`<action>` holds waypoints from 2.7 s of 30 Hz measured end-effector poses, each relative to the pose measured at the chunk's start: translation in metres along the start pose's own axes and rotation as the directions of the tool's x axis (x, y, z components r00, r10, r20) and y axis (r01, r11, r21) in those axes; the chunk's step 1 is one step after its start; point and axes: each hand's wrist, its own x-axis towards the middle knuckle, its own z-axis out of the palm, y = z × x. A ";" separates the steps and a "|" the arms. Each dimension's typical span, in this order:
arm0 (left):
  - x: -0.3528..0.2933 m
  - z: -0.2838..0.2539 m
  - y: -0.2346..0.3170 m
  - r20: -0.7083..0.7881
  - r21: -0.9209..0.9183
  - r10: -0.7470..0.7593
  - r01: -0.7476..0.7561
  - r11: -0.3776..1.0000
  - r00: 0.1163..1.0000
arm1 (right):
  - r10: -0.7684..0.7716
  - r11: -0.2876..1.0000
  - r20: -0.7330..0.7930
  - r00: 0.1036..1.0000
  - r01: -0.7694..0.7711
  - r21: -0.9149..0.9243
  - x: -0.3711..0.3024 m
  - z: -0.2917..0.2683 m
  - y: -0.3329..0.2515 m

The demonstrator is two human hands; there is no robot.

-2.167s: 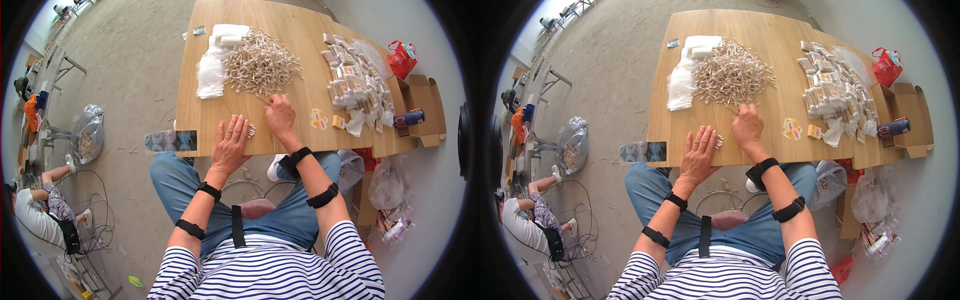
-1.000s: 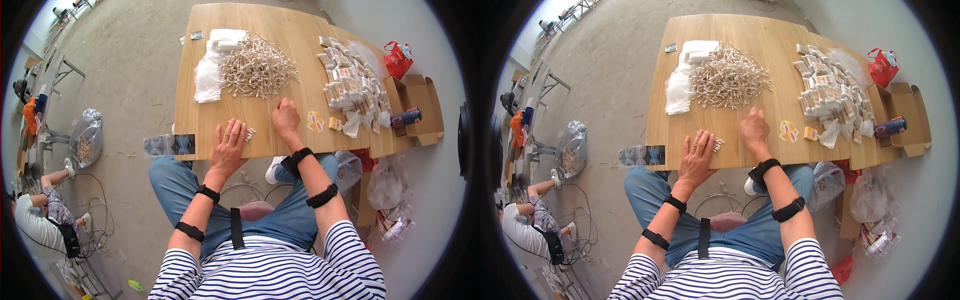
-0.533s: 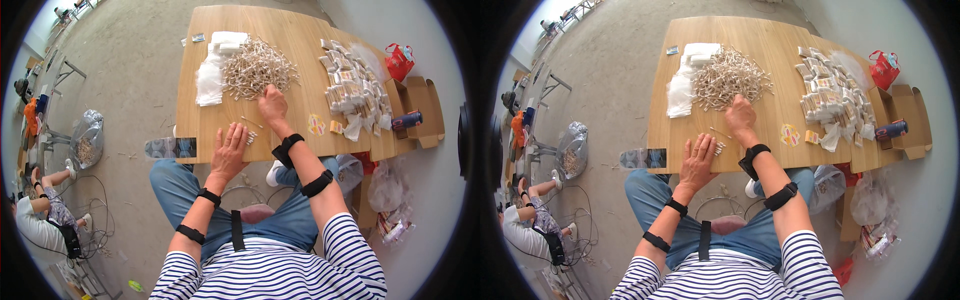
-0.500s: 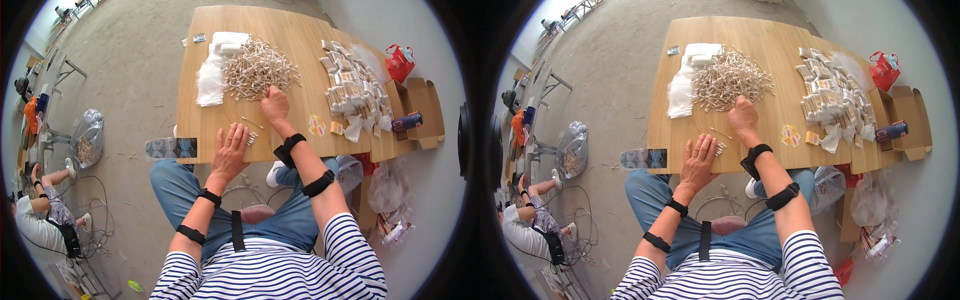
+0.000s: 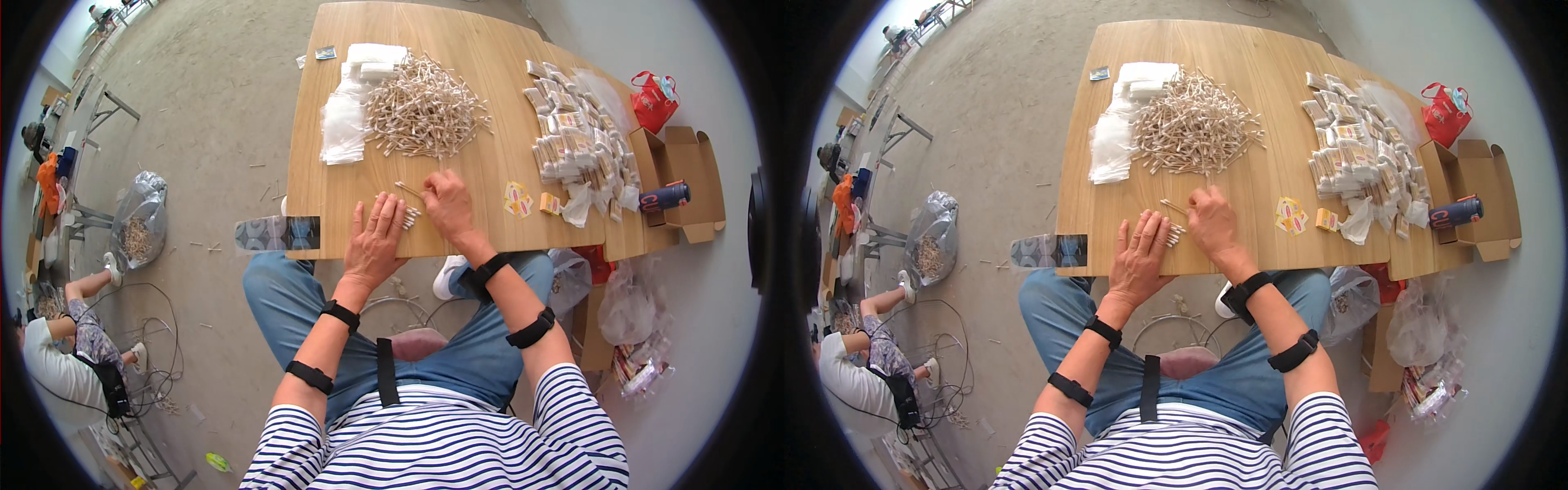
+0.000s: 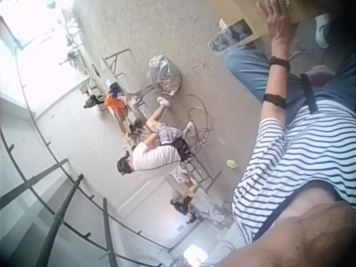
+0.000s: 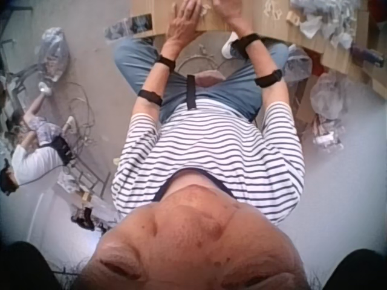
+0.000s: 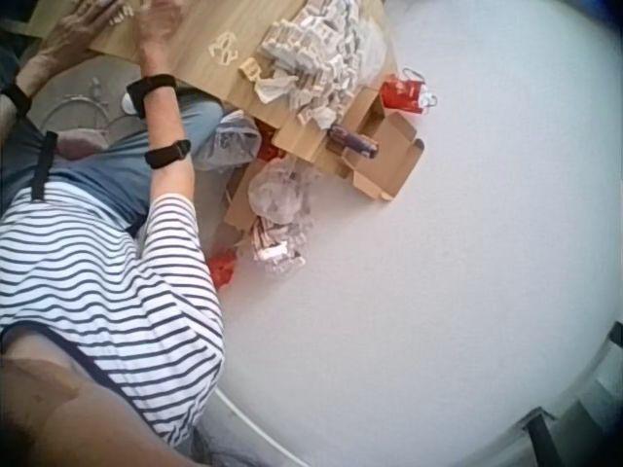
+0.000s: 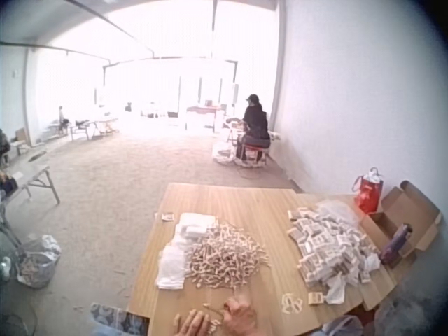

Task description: Packing cotton swabs into small plastic bags.

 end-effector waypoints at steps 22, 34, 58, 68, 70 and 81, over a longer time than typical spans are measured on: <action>0.001 -0.007 0.001 0.041 -0.001 0.013 -0.013 1.000 0.999 | -0.042 0.969 -0.038 0.998 0.032 -0.246 0.059 0.007 0.010; 0.001 -0.005 0.002 0.043 -0.005 0.006 -0.006 1.000 0.999 | -0.093 0.992 0.183 0.979 0.076 0.099 0.034 0.003 0.017; -0.001 -0.005 -0.001 0.027 0.018 0.001 -0.001 1.000 1.000 | -0.020 0.922 0.061 0.998 -0.005 0.386 0.017 -0.017 -0.003; 0.001 -0.002 0.001 -0.013 -0.006 0.010 -0.011 1.000 1.000 | 0.059 0.995 -0.158 0.986 -0.071 -0.071 0.037 -0.018 0.023; 0.001 -0.003 0.000 0.024 0.005 0.010 -0.010 1.000 1.000 | 0.054 0.989 -0.183 0.982 -0.079 -0.128 0.036 -0.019 0.019; 0.003 -0.002 0.001 0.031 0.015 0.018 -0.018 1.000 0.999 | -0.208 0.943 0.044 0.977 0.212 -0.258 0.027 0.028 -0.012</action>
